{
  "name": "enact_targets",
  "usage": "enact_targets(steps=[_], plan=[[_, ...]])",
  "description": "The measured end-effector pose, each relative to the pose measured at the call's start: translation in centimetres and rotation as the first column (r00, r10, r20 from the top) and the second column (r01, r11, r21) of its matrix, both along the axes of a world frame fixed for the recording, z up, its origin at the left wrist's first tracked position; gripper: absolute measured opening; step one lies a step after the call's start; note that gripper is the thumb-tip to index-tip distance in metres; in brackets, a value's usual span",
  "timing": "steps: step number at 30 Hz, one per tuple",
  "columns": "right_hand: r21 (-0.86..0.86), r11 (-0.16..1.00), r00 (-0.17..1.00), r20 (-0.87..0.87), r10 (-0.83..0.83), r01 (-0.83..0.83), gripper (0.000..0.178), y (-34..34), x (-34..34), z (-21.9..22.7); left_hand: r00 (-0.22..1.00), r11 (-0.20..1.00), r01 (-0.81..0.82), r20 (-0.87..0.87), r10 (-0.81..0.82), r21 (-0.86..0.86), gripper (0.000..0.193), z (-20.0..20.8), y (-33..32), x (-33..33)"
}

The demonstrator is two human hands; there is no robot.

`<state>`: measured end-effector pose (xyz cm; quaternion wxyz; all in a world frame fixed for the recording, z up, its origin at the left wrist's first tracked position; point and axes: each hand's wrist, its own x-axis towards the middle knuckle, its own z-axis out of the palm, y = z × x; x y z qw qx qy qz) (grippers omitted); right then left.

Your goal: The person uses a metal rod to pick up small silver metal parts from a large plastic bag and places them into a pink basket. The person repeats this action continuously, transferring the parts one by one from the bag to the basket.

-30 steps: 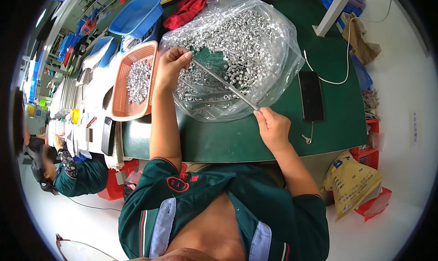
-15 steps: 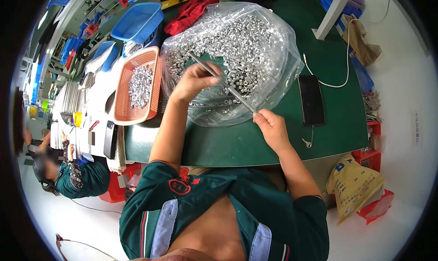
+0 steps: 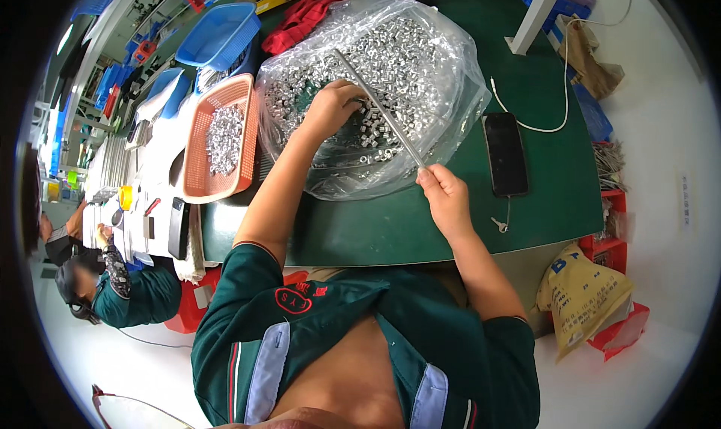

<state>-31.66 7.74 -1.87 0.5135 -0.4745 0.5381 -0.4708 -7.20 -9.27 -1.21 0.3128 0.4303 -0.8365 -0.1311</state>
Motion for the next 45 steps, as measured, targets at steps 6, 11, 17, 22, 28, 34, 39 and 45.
enact_targets(steps=[6, 11, 17, 22, 28, 34, 39, 45], plan=[[-0.047, 0.999, 0.996, -0.088, 0.007, -0.011, 0.022, 0.1, 0.1, -0.1, 0.991, 0.999, 0.04, 0.128, -0.037, -0.019, 0.022, -0.4, -0.9, -0.3], [-0.082, 0.996, 0.993, -0.115, 0.016, -0.026, 0.021, 0.1, 0.3, 0.0, 0.985, 0.999, -0.037, 0.17, 0.035, 0.007, 0.026, -1.0, -1.1, 0.0], [-0.046, 0.999, 0.993, -0.114, 0.014, -0.019, 0.021, 0.1, 0.2, 0.0, 0.983, 0.999, -0.033, 0.183, 0.032, 0.006, 0.024, -0.8, -0.4, 0.4], [-0.067, 0.997, 0.99, -0.142, 0.016, -0.026, 0.021, 0.0, 0.3, 0.2, 0.986, 0.969, -0.13, -0.075, 0.148, 0.209, 0.013, -1.2, -1.0, 0.8], [-0.1, 0.995, 0.985, -0.172, 0.009, -0.026, 0.021, 0.1, 0.5, 0.4, 0.022, 0.621, 0.669, -0.846, 0.532, 0.408, 0.018, -0.1, 0.6, 3.7], [-0.2, 0.975, 0.954, -0.298, 0.03, -0.093, 0.02, 0.4, 1.0, 0.3, -0.253, 0.594, 0.796, -0.827, 0.502, 0.117, 0.021, -0.6, 2.2, 5.1], [-0.221, 0.965, 0.93, -0.364, 0.056, -0.144, 0.019, 0.5, 1.1, 0.2, -0.302, 0.615, 0.782, -0.8, 0.518, 0.103, 0.024, -0.2, 2.5, 6.1], [-0.264, 0.953, 0.922, -0.385, 0.04, -0.152, 0.018, 0.5, 1.3, 0.1, -0.256, 0.583, 0.805, -0.825, 0.503, 0.106, 0.024, 0.6, 3.0, 6.6]])
